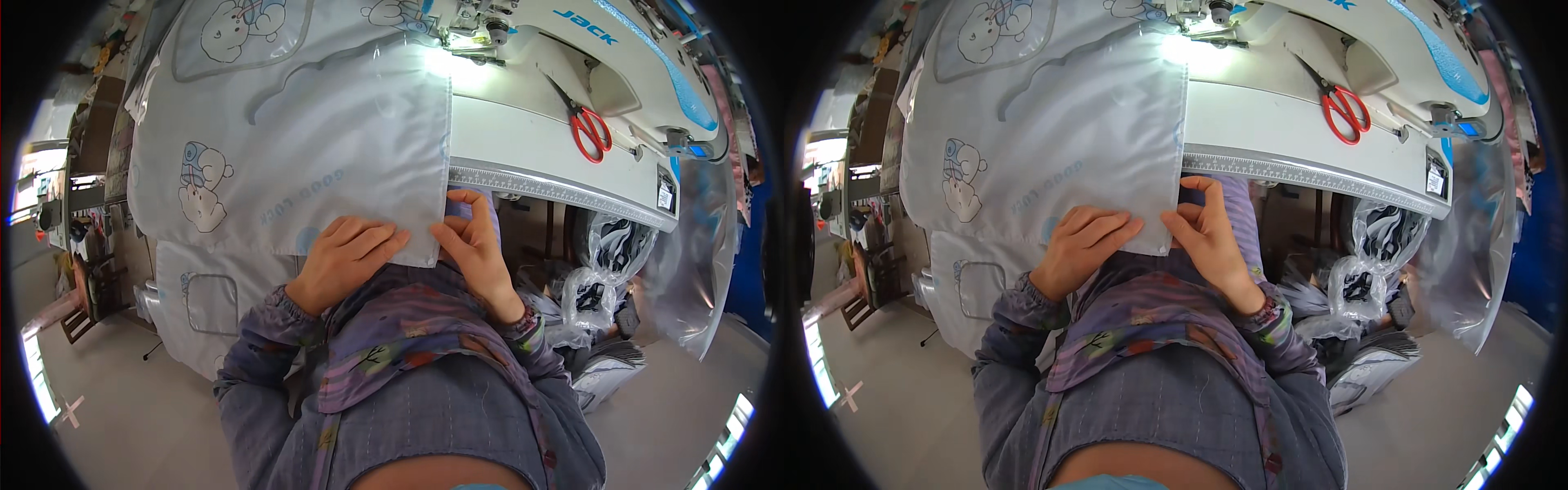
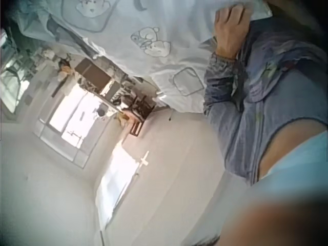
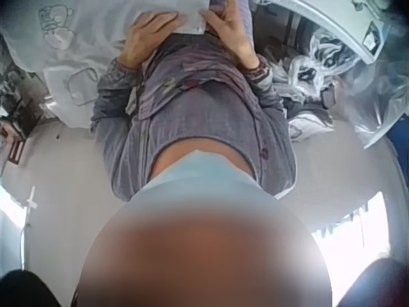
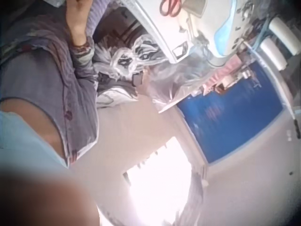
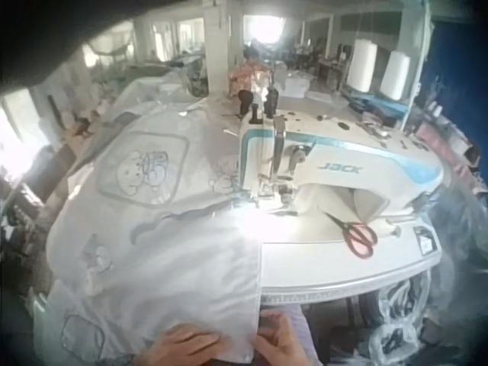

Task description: Sewing plastic and fabric components together using an industrial sewing machine to create bags.

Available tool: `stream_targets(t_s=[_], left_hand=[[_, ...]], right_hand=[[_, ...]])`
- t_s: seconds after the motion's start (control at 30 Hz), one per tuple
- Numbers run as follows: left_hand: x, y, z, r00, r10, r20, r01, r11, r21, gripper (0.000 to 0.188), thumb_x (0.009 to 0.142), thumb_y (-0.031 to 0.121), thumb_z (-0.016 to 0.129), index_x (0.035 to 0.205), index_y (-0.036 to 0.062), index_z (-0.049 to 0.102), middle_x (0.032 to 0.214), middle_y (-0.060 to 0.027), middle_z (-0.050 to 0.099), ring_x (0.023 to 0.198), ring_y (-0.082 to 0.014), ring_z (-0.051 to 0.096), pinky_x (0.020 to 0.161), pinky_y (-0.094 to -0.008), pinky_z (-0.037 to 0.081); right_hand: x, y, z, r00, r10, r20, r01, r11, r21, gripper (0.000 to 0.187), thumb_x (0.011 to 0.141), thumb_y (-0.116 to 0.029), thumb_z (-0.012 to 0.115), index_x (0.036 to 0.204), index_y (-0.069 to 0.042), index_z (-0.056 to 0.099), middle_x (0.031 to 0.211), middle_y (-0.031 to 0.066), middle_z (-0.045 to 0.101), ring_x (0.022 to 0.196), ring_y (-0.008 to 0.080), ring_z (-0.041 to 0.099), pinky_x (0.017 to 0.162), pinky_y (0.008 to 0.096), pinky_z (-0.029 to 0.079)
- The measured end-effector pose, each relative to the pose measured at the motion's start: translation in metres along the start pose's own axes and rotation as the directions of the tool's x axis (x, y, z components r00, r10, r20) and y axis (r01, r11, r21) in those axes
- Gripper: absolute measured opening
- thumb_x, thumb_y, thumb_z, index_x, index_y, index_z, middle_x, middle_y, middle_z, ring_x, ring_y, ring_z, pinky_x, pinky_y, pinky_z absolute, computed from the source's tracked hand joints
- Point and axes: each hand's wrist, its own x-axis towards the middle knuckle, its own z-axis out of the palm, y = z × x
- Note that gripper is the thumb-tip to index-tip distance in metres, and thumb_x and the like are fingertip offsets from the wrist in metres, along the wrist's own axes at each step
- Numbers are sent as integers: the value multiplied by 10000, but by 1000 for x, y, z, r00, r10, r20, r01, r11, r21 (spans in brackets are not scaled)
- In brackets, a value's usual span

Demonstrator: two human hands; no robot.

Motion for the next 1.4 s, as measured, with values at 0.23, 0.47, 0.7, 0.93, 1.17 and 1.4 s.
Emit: stream_targets(t_s=[0.23,0.47,0.7,0.93,1.17,1.4], left_hand=[[5,-1,4,997,35,-64,-29,996,81,444,772,105,655,1210,118,727,1158,-29,663,1044,-218,629,915,-382,506],[5,-8,4,1000,-6,-6,6,999,-31,422,781,107,653,1198,97,716,1160,-29,674,1131,-208,635,957,-375,491],[26,-22,9,998,-6,-65,3,999,-46,397,770,86,675,1161,115,733,1130,-11,670,1097,-218,641,920,-375,493],[52,-43,7,994,-5,-114,2,1000,-31,383,770,89,681,1145,126,746,1116,-12,672,1087,-214,643,918,-367,492],[76,-64,9,990,24,-136,-27,999,-25,361,774,97,675,1126,128,750,1109,-16,676,1071,-219,652,917,-374,500],[98,-82,6,992,14,-125,-16,1000,-15,311,788,96,657,1082,130,753,1113,-6,681,1065,-216,652,936,-385,496]], right_hand=[[-7,-1,-3,990,128,52,-116,977,-181,486,1002,3,593,1388,-25,300,1074,115,702,956,134,671,784,286,603],[-6,0,-8,988,131,77,-106,958,-268,573,988,38,589,1453,-29,261,1074,126,689,987,144,667,864,316,599],[6,-10,-6,996,-86,29,90,942,-324,776,962,91,586,1586,-68,153,999,94,677,914,126,665,841,291,589],[36,-35,-11,988,-117,99,150,867,-475,581,957,102,587,1505,-7,429,877,33,598,844,75,620,817,269,591],[64,-54,-18,976,-145,161,213,789,-577,577,965,88,584,1512,-1,423,864,46,604,830,83,631,784,274,597],[66,-86,-19,996,1,90,71,604,-794,435,967,-31,639,1398,-79,602,713,57,667,648,118,673,613,278,560]])
